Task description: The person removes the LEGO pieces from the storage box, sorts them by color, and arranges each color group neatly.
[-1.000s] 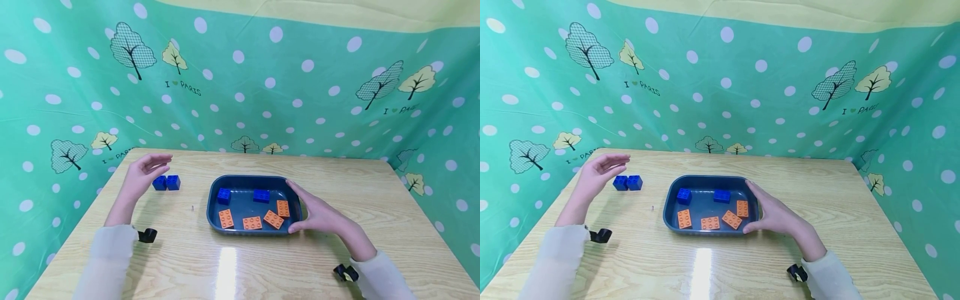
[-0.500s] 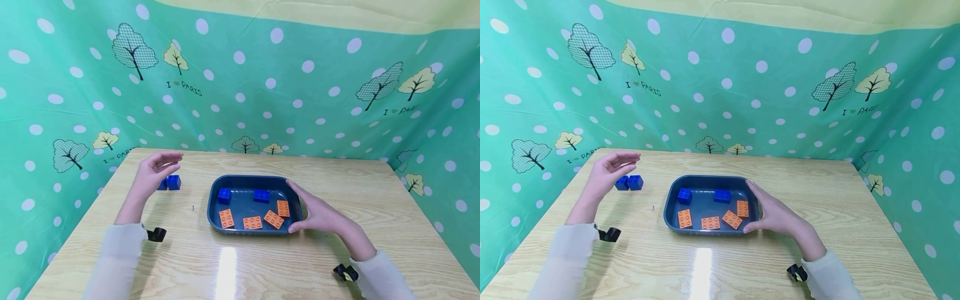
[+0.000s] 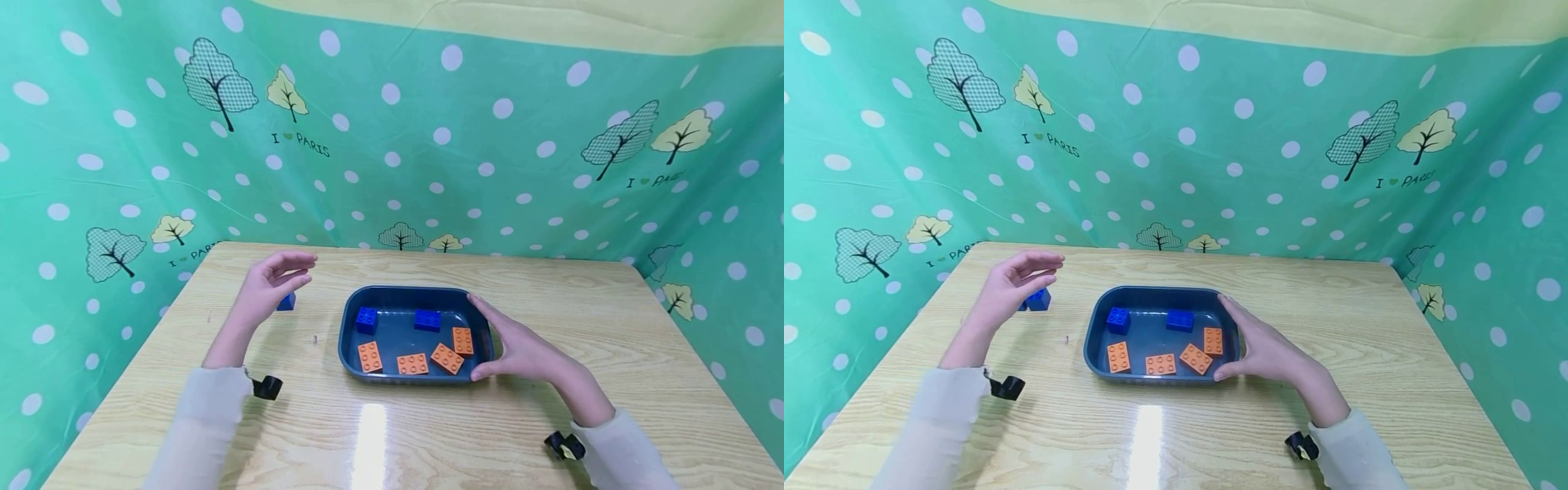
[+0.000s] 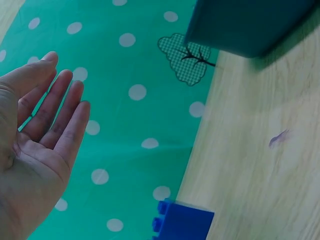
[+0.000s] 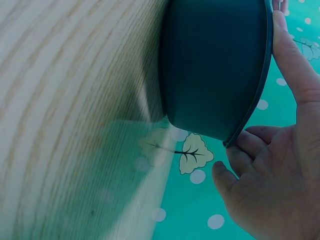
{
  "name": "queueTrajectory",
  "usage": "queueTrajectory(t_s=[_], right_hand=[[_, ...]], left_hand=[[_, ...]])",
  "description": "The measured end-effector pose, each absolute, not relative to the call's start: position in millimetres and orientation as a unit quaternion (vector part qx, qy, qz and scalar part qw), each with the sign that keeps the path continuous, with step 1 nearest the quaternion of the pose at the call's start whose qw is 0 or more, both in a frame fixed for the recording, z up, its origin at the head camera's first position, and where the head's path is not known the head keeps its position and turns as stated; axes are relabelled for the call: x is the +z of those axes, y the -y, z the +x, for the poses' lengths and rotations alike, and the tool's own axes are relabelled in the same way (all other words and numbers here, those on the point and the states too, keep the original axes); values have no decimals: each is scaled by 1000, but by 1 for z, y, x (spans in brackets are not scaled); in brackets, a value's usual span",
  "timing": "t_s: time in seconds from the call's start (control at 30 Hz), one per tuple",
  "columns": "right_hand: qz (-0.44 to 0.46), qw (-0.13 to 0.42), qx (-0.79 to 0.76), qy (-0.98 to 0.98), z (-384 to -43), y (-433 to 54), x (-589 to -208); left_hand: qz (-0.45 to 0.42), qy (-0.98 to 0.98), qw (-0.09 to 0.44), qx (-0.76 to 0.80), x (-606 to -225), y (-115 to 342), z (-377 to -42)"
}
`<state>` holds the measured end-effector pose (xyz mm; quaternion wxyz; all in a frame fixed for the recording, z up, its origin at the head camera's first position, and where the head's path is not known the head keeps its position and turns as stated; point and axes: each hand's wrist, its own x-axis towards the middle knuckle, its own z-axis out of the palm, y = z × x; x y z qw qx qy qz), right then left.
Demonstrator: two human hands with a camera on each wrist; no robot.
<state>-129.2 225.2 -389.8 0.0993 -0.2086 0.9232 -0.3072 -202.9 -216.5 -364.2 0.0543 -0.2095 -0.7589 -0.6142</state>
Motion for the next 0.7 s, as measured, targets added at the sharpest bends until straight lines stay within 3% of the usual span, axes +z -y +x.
queueTrajectory(t_s=[0.7], right_hand=[[-215,95,-309,-922,-130,-226,-392]], left_hand=[[-200,770,-8,-606,-382,191,-199]])
